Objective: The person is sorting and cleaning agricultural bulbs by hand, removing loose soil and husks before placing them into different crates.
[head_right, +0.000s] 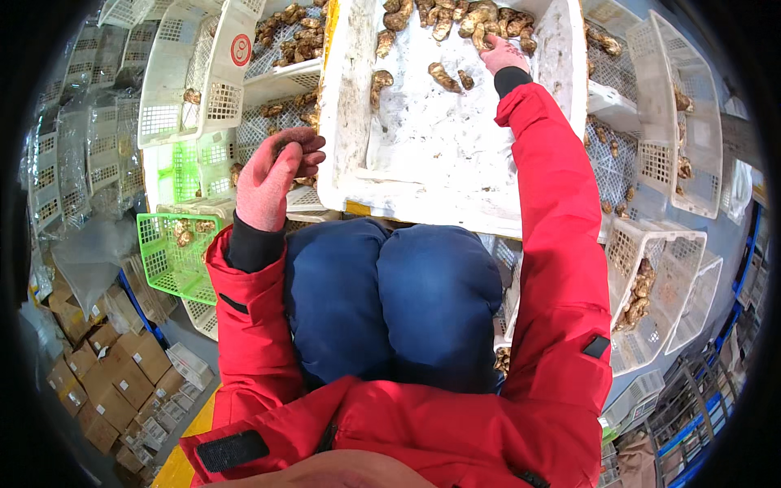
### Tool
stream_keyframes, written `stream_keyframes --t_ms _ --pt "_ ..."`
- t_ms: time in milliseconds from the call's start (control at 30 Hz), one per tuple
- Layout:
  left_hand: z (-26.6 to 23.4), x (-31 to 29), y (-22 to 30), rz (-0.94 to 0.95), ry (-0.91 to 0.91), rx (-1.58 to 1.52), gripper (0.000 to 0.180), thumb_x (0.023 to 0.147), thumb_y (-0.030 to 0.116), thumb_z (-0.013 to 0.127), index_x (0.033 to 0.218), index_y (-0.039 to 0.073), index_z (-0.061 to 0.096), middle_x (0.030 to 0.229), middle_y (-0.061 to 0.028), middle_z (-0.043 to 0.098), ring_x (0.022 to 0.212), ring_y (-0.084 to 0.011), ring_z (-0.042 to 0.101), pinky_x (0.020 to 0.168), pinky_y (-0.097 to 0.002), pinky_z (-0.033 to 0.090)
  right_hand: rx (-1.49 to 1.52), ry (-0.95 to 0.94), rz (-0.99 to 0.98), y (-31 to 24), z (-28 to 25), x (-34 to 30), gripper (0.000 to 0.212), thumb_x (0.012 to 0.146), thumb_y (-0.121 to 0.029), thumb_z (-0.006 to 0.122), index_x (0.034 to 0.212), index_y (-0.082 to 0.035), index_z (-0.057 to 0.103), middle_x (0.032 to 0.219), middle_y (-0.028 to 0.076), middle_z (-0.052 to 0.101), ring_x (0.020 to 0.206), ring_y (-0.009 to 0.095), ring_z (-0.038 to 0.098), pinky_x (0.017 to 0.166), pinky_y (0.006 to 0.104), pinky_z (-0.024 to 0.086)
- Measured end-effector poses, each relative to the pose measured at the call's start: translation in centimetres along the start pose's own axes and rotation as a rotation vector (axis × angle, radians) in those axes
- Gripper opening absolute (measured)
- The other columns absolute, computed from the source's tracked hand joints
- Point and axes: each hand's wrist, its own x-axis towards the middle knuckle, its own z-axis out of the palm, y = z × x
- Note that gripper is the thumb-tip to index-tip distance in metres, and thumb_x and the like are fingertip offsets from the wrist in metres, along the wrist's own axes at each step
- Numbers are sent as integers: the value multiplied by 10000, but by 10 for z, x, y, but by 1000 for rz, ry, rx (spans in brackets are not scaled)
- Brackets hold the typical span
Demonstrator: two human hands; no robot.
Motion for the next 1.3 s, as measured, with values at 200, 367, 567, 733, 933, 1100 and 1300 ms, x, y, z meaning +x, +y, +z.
stream_keyframes --t_ms 200,367,567,733,933,1100,1300 --pt "8 0 -5 -10 48 3 324 840 195 431 1076 -28 441 970 -130 544 834 -157 539 723 -262 427 -133 -112 -62 -5 13 -12 468 702 -381 531 1101 -136 499 1038 101 547 947 259 519 820 327 396" --pt "4 -1 -13 -54 38 -3 325 846 202 421 1076 -26 443 970 -132 543 845 -159 541 735 -268 426 -339 -152 -427 -69 75 -63 520 728 -314 534 1203 -182 369 1011 130 537 953 269 514 811 361 399" --pt "9 8 -13 -81 -49 -45 338 829 208 463 1065 -34 442 983 -131 540 850 -159 540 727 -252 424 347 -241 -134 -59 71 -52 414 723 -121 539 1127 -172 465 881 77 589 747 197 575 637 310 453" --pt "-5 16 -24 -75 -37 -28 382 811 204 471 1116 -15 403 1026 -117 521 878 -152 526 747 -267 414 1527 -610 -135 -96 -13 -97 458 788 -100 527 1209 -37 358 885 30 532 801 99 521 697 220 439" --pt "31 16 6 -8 -141 66 508 748 260 569 1153 18 377 1011 -51 515 904 -132 488 711 -259 420 1417 -619 -266 -173 -99 -187 420 763 -84 503 1166 -18 405 929 82 532 835 124 530 753 259 454" --pt "10 -10 11 -61 -28 -274 287 806 175 487 1040 13 456 918 -124 573 740 -172 582 616 -285 482 1285 -510 -360 -184 -131 -215 357 806 -157 482 1135 -25 440 987 89 540 875 158 550 724 250 464" --pt "-18 -38 8 24 -5 -394 265 803 169 498 1018 22 452 876 -119 570 687 -179 573 571 -271 473 1244 -523 -316 -166 -134 -215 352 824 -182 465 1152 -57 439 973 76 555 834 136 563 697 221 457"
